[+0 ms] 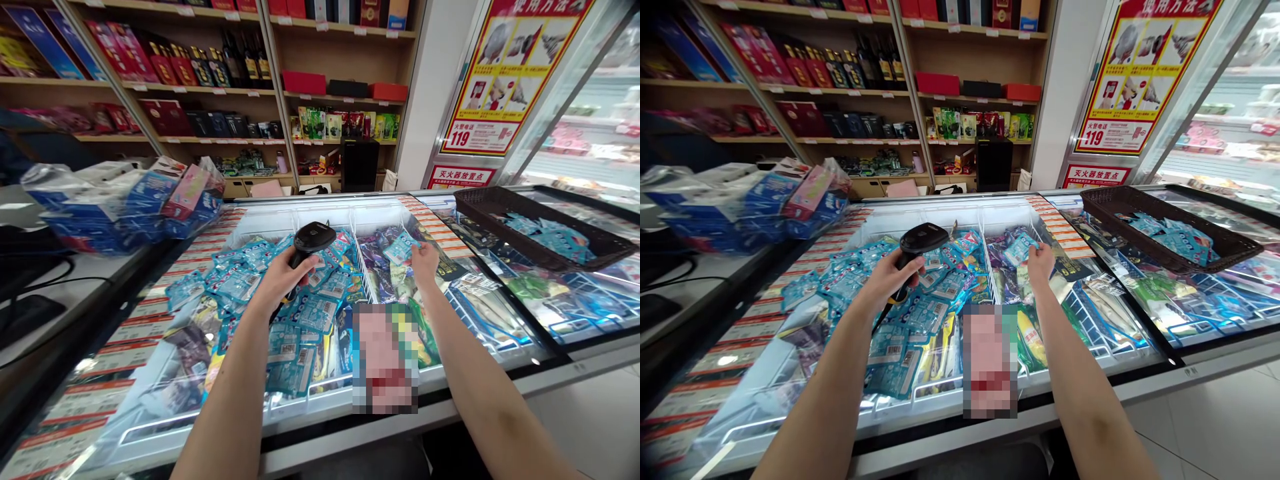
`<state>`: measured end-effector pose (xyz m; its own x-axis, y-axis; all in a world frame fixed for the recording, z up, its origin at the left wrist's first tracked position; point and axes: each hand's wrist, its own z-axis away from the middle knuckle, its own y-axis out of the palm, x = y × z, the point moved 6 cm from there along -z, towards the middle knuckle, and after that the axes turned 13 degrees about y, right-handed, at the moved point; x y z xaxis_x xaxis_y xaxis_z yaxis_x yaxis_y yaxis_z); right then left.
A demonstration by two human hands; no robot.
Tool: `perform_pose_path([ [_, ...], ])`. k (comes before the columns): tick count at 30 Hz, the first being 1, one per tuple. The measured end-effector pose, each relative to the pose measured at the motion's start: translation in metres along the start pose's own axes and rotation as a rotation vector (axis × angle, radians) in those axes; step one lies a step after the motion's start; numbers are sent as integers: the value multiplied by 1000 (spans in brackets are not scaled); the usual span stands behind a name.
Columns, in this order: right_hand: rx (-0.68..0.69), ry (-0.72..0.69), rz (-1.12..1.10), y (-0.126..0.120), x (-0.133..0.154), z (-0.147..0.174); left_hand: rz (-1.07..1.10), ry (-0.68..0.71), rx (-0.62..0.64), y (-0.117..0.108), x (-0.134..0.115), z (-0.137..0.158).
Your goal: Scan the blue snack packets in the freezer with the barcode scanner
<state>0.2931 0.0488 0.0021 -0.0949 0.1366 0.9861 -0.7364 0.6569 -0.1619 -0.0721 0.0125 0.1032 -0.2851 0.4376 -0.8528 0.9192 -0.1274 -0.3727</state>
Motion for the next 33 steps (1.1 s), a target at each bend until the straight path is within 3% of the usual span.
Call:
perform_pose_path([
  [3,-210,-27,246,-22,-1,-12,-55,13,-48,-8,5,-1],
  [8,-289,-21,375,-35,1,-14,-211,-5,-113,-22,18,-3],
  [12,-440,-213,572,-31,20,2,-167,-34,-176,-29,22,-2],
  [14,-323,-389,630,-10,31,13,-101,-61,-225,-31,23,-1],
  [16,-59,-527,640,21,37,29,-34,-85,-268,-31,24,1],
  [19,345,-592,556,67,37,61,11,-83,-310,-30,24,1],
  [21,473,-619,588,88,36,83,-4,-73,-316,-30,25,1],
  [26,512,-624,738,109,33,113,-138,-76,-249,-26,28,0],
  [33,520,-539,728,106,32,109,-182,-52,-177,-21,26,-2],
])
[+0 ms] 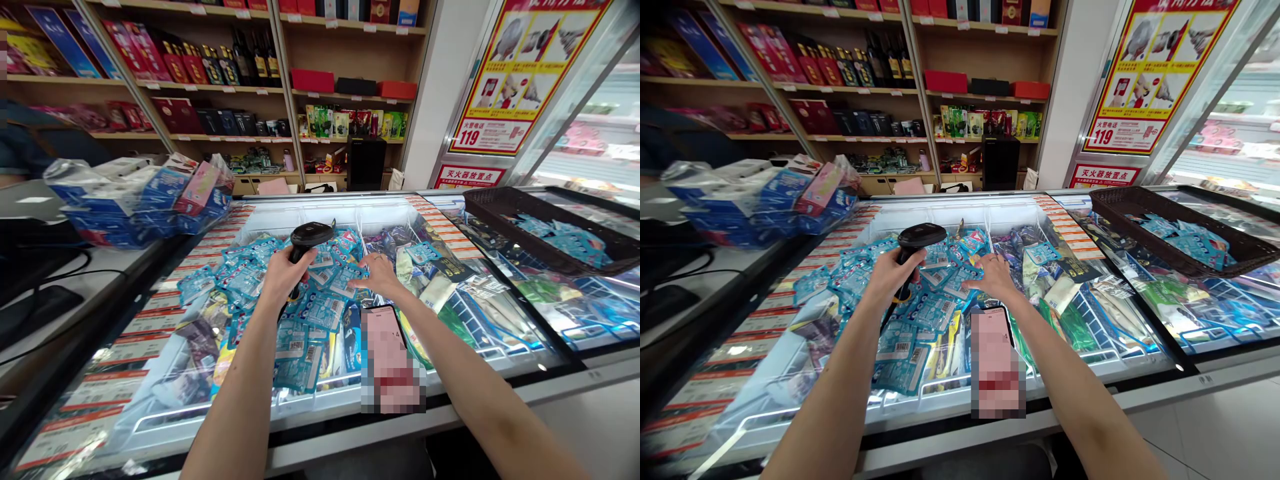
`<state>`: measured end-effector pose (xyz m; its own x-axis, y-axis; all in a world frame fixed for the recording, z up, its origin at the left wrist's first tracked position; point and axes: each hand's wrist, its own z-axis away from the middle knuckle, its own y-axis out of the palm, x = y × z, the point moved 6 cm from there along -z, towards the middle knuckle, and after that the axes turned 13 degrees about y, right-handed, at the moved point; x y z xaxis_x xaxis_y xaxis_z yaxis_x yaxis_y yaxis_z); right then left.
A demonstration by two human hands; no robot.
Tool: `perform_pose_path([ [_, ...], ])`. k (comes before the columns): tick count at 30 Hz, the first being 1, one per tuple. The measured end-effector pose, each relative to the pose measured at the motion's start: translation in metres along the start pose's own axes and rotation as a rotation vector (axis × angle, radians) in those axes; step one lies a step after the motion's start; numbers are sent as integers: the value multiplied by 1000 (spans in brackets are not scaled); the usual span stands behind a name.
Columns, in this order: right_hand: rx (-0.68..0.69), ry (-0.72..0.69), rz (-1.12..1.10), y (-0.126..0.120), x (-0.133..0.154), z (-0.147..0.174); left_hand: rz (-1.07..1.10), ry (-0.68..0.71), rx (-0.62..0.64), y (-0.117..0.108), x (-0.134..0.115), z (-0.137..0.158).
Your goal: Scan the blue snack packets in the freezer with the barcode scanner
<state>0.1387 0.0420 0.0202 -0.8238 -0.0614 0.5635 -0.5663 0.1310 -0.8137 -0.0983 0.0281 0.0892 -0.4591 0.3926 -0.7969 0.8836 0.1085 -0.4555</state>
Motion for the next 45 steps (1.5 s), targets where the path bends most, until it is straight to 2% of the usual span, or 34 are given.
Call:
perform_pose_path([
  [4,-7,124,-209,-11,-19,-4,32,-23,20,2,-2,2],
  [10,-81,356,-787,-27,-61,-10,119,-36,62,9,-11,4],
  [14,-190,376,-993,-34,-76,-12,152,-57,141,15,-18,7],
  [18,-250,366,-1064,-37,-81,-13,123,-66,213,18,-25,11],
  [22,-254,329,-1079,-36,-82,-14,158,-53,303,27,-32,14],
  [28,-277,333,-1095,-31,-90,-17,119,-10,394,36,-29,15],
  [35,-294,331,-1106,-30,-94,-17,25,26,460,37,-24,16],
  [45,-288,372,-1098,-30,-96,-17,26,43,475,39,-22,16],
])
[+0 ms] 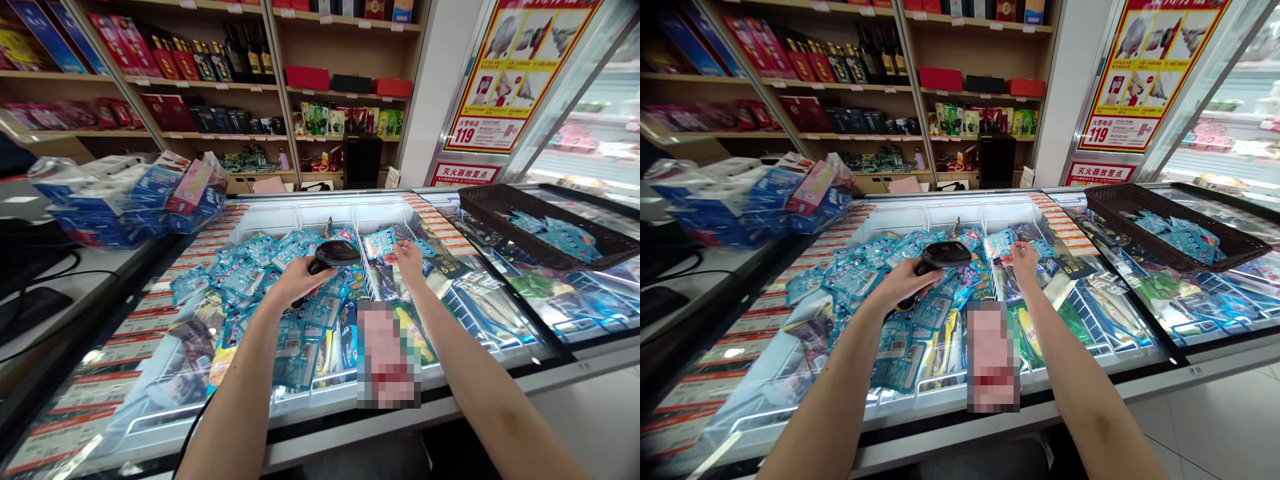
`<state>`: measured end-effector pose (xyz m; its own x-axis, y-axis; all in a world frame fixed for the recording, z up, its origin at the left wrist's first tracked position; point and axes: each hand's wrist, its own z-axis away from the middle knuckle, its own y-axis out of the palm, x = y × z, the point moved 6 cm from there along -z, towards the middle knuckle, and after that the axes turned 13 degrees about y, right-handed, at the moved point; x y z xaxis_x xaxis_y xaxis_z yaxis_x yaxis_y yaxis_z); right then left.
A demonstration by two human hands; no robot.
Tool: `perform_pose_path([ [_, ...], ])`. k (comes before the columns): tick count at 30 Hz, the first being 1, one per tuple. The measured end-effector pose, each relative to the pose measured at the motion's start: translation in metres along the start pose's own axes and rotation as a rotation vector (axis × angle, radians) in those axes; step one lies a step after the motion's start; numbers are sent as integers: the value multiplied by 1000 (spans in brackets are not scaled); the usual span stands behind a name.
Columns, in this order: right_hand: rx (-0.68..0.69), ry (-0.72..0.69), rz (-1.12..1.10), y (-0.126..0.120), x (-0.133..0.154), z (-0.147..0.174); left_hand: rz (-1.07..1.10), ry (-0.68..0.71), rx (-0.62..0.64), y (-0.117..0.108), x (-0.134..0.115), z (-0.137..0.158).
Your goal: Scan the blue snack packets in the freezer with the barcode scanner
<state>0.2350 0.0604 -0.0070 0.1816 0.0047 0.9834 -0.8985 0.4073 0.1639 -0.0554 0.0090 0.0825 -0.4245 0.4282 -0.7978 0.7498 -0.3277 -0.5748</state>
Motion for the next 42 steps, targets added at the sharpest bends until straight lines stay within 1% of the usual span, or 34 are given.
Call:
perform_pose_path([
  [5,-2,8,-6,0,-1,-1,18,-6,-16,0,-1,0],
  [8,-34,-8,32,-5,1,-2,71,-33,-94,-3,-1,-1],
  [11,-127,-44,136,-16,5,-3,82,-62,-197,-11,0,1],
  [13,-195,-65,236,-26,9,-5,72,-68,-243,-17,2,3],
  [18,-414,-168,572,-52,22,-10,104,-41,-343,-27,10,3],
  [21,-462,-152,660,-60,26,-13,61,-51,-406,-31,17,4],
  [24,-476,-144,732,-60,29,-10,28,-40,-426,-33,18,3],
  [29,-418,-174,850,-49,28,-5,-8,-39,-403,-33,17,3],
  [31,-418,-206,903,-45,28,-2,-5,-43,-402,-32,16,3],
  [34,-454,-264,966,-40,31,4,-1,-43,-414,-33,17,4],
  [36,-426,-312,973,-32,35,9,3,-48,-433,-34,18,4],
  [37,-374,-348,969,-25,36,11,5,-52,-443,-35,19,5],
  [38,-297,-389,962,-16,37,14,8,-55,-451,-36,20,5],
  [40,-96,-464,937,7,34,20,9,-58,-461,-37,22,5],
  [42,94,-495,895,31,28,26,0,-54,-465,-38,23,5],
])
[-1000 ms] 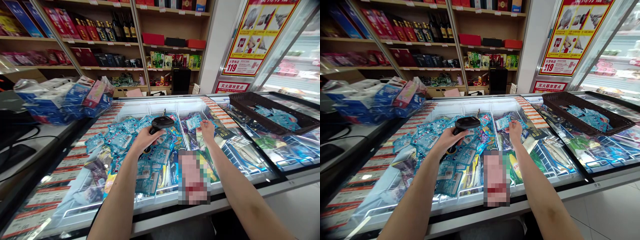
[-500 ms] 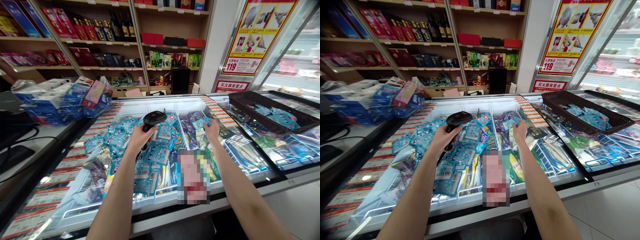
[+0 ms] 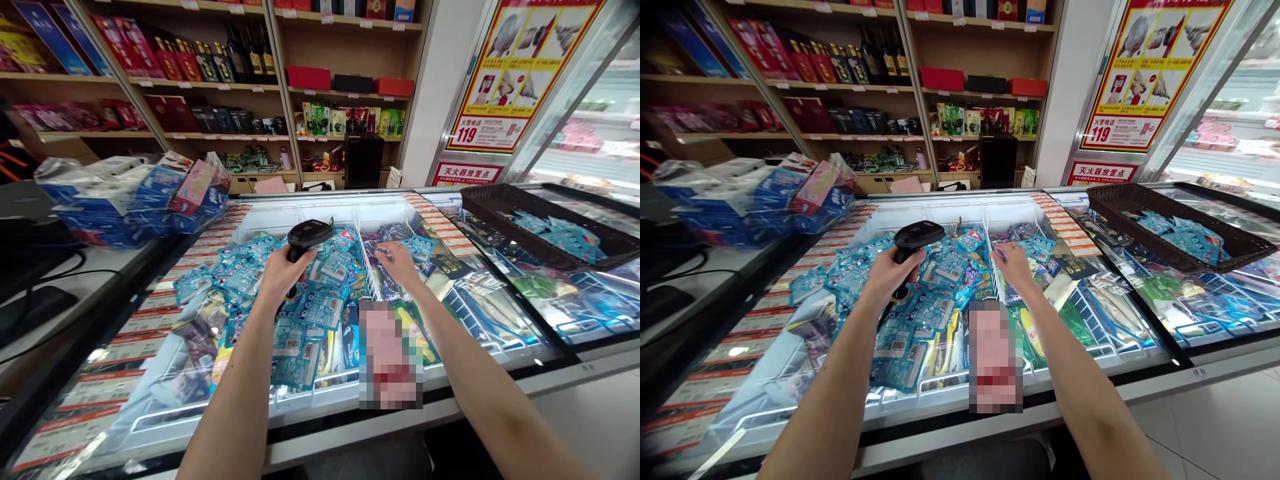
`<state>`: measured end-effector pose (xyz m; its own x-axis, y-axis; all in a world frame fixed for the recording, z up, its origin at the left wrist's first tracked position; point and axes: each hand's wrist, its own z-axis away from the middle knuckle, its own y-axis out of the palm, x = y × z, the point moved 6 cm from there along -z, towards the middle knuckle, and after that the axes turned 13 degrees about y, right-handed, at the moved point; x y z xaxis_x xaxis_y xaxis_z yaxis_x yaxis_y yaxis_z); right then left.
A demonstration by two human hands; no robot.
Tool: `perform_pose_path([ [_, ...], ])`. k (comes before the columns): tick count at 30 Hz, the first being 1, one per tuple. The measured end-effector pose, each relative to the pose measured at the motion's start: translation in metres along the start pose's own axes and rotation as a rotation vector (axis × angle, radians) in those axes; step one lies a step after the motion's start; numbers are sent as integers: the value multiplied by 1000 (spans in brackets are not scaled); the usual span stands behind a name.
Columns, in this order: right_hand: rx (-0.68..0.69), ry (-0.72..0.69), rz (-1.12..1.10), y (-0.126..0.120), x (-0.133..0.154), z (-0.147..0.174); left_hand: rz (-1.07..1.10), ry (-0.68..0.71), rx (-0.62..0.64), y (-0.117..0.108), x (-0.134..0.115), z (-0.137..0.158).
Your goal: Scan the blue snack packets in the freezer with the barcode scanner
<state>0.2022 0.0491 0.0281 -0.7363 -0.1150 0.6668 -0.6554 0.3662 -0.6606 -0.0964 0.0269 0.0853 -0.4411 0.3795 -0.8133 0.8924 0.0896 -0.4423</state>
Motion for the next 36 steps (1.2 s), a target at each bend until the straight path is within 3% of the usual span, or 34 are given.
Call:
perform_pose_path([
  [6,214,-134,87,43,40,7,-15,27,51,1,-4,0],
  [12,209,-94,147,54,56,9,-24,14,67,3,-10,3],
  [16,157,94,-58,48,35,2,-42,9,83,5,-14,4],
  [20,129,324,-513,34,4,-2,0,1,126,8,-21,6],
  [24,130,452,-879,23,-16,0,93,40,235,17,-29,10],
  [29,-3,477,-932,10,-30,-3,97,37,365,29,-31,15],
  [36,-39,478,-968,8,-38,-4,40,29,361,34,-25,13],
])
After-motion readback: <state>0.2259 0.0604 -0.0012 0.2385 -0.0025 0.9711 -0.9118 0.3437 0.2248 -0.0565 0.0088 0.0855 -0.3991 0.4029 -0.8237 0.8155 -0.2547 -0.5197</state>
